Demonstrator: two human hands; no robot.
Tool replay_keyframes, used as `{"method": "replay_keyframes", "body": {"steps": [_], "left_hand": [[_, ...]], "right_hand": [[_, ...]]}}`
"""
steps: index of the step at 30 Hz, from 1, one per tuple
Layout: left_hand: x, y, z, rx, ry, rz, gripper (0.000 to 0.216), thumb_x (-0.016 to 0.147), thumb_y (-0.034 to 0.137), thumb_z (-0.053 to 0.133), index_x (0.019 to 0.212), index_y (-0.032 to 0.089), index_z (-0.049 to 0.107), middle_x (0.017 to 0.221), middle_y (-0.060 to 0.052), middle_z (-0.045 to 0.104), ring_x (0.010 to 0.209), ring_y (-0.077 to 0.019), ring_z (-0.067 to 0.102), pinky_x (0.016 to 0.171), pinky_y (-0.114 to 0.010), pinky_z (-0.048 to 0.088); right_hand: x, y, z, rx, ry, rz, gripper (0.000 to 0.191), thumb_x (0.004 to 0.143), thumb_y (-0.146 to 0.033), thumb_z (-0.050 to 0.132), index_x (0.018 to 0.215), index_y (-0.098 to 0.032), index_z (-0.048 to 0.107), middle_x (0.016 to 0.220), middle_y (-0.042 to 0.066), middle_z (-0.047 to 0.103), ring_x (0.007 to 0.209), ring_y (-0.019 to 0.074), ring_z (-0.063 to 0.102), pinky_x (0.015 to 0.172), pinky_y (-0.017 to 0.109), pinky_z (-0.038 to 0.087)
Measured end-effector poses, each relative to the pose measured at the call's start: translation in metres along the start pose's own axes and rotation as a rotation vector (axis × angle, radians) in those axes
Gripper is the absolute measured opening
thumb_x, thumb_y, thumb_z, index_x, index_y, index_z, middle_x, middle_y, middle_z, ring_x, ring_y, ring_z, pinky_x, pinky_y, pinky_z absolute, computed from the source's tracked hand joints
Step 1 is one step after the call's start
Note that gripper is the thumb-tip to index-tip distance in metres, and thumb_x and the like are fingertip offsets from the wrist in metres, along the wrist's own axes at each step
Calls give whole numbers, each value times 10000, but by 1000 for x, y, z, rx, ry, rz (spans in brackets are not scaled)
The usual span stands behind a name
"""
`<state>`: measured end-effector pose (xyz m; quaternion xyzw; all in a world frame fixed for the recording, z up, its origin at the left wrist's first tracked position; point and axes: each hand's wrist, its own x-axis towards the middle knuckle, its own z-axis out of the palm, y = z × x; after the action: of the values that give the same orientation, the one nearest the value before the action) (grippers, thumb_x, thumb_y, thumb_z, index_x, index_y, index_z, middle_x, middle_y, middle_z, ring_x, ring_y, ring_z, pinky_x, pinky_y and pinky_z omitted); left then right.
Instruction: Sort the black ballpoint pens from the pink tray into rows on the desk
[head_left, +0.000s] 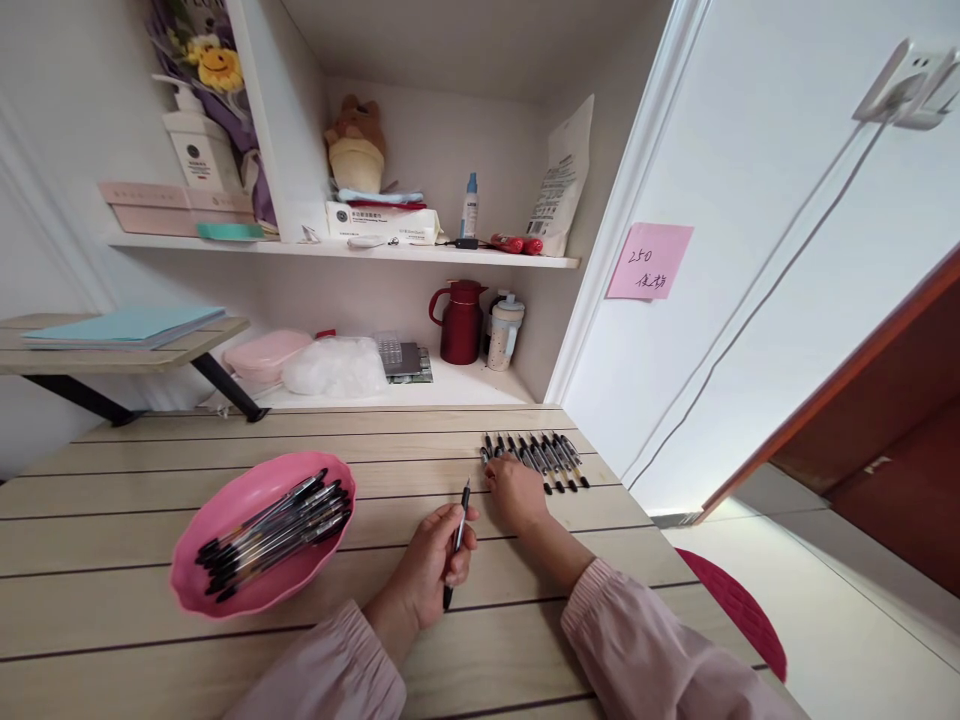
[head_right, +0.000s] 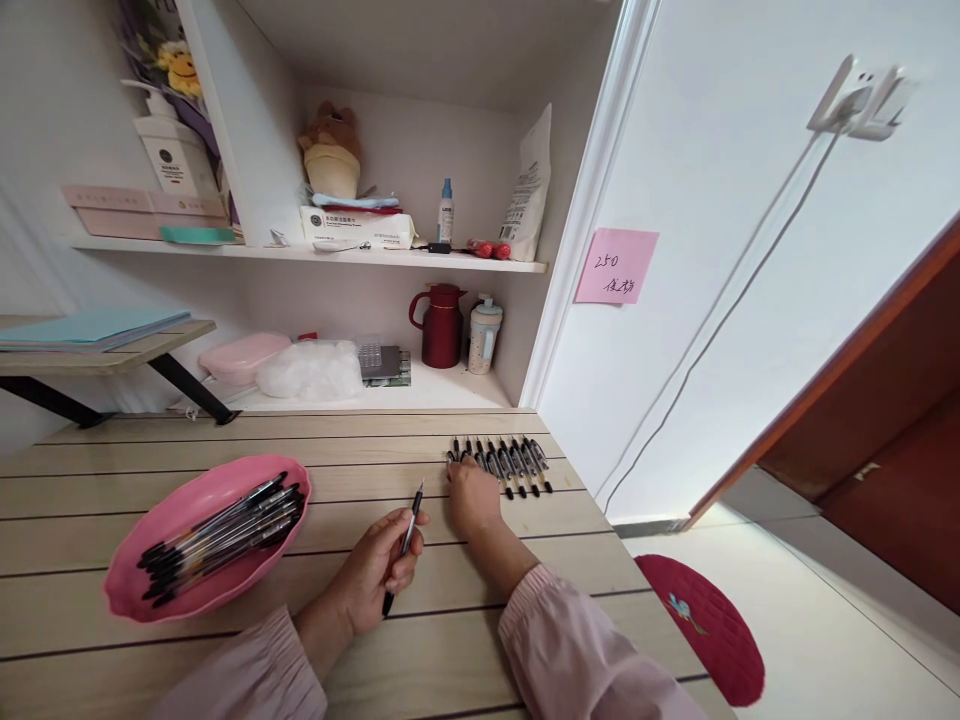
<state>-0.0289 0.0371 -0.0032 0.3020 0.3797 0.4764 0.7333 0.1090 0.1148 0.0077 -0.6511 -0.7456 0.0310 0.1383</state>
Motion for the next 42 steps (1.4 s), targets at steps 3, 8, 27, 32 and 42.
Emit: {"method": "replay_keyframes", "body": {"steps": [3,8,27,32,42], "left_hand": [[0,-1,-1,2,-9,2,264,742,383,552,869,152,551,576,46,509,326,5,287,329,-147,154],[1,-1,-2,-5,-17,4,267,745,386,549,875,153,548,576,47,508,326,5,291,329,-148,149],[-4,1,3,-54,25,49,259,722,310,538,910,140,589,635,11,532,390,-27,399,344,-150,241],[6,7,10,147,192,115,271,675,283,603,904,138,603,661,-2,547,559,-88,551,495,-196,428],[97,40,33,678,395,72,282,820,296,501,1052,138,534,1027,-63,574,848,-163,573,714,-348,488]], "right_hand": [[1,-1,0,-26,0,16,139,794,-193,460,822,-191,596,896,55,598,738,151,587,580,231,318],[-2,3,-3,-30,-12,32,131,792,-207,481,859,-205,594,899,42,606,786,149,585,617,228,325],[-23,-3,-28,-37,-50,12,193,814,-261,432,800,-186,609,851,63,640,788,162,587,626,234,335],[-72,-1,-37,-2,-206,-122,184,778,-249,459,768,-194,635,801,60,666,758,168,593,609,240,330],[-98,5,-18,222,-216,-102,198,769,-288,459,738,-195,631,794,39,674,750,150,584,596,230,300]]}}
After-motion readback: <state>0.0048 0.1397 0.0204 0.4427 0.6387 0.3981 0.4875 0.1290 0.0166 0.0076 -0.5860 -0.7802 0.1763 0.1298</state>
